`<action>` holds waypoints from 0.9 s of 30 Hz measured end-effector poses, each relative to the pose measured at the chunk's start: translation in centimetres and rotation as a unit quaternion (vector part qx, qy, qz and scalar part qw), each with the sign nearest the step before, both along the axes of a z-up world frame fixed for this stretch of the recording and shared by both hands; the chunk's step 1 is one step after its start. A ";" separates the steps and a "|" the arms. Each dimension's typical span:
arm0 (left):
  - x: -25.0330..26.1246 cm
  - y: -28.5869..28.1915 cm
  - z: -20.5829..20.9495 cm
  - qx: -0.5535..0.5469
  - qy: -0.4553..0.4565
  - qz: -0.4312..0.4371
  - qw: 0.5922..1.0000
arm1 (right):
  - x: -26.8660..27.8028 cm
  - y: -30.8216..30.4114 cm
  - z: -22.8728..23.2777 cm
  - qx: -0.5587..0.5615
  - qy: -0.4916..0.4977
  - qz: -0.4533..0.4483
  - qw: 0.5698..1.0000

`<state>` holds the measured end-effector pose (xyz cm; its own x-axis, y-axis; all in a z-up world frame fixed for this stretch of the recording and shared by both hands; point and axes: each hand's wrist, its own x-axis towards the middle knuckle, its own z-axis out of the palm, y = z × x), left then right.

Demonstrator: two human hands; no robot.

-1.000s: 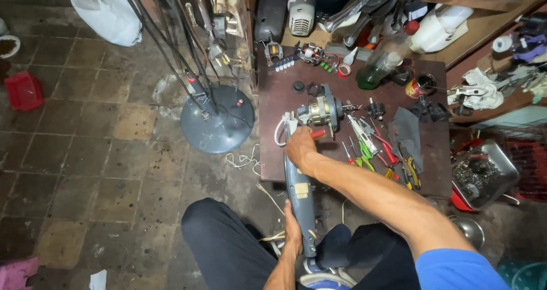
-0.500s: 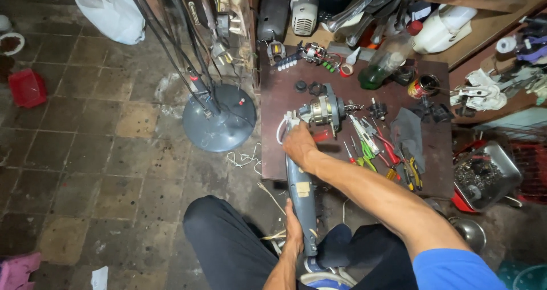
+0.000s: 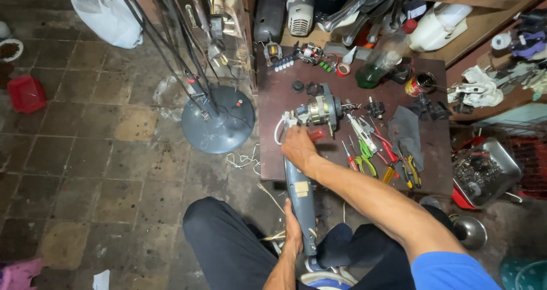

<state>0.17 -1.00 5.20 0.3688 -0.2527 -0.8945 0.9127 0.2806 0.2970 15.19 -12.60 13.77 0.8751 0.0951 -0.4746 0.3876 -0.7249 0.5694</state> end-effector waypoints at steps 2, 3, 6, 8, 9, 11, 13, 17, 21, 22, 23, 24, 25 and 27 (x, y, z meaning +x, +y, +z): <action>-0.2 0.1 -0.9 -0.003 0.014 -0.011 1.000 | -0.4 -1.4 -4.5 0.071 -0.094 -0.039 0.992; -0.1 0.0 -1.3 -0.008 0.024 -0.018 1.000 | -0.5 -2.2 -6.6 0.139 -0.189 -0.075 0.969; -0.1 0.0 -0.9 -0.010 0.010 -0.001 1.000 | -4.3 -4.1 -1.7 0.387 -0.143 -0.209 0.887; 0.0 0.2 -0.5 -0.015 0.015 -0.010 1.000 | -6.4 -4.6 0.4 0.456 -0.126 -0.312 0.824; 0.1 0.3 -0.3 -0.019 0.018 -0.021 0.999 | -7.4 -4.9 1.4 0.518 -0.108 -0.409 0.744; -0.2 0.3 -0.9 -0.037 0.017 -0.023 0.999 | -8.3 -6.0 -2.1 0.543 -0.125 -0.460 0.692; -0.3 0.2 -1.3 -0.052 0.015 -0.028 0.998 | -8.7 -6.9 -5.1 0.566 -0.143 -0.509 0.633; -0.3 0.1 -1.4 -0.037 -0.001 -0.007 0.999 | -7.3 -5.7 -3.2 0.596 -0.173 -0.555 0.554; -0.5 0.5 -1.0 -0.078 0.025 -0.019 0.996 | -6.2 -5.1 -2.4 0.637 -0.178 -0.592 0.461; -0.4 0.4 -1.2 -0.077 0.024 -0.021 0.997 | -6.6 -5.5 -4.1 0.638 -0.179 -0.592 0.459; -0.5 0.4 -1.4 -0.093 0.027 -0.021 0.995 | -7.3 -5.7 -5.9 0.582 -0.208 -0.498 0.609; -0.6 0.4 -1.7 -0.110 0.031 -0.021 0.993 | -7.9 -5.9 -7.7 0.506 -0.229 -0.385 0.737; -0.7 0.2 -1.9 -0.110 0.034 -0.020 0.993 | -9.7 -4.8 -6.9 0.505 -0.226 -0.385 0.739; -1.0 -0.1 -2.5 -0.109 0.013 -0.018 0.994 | -13.2 -2.6 -5.3 0.522 -0.233 -0.444 0.691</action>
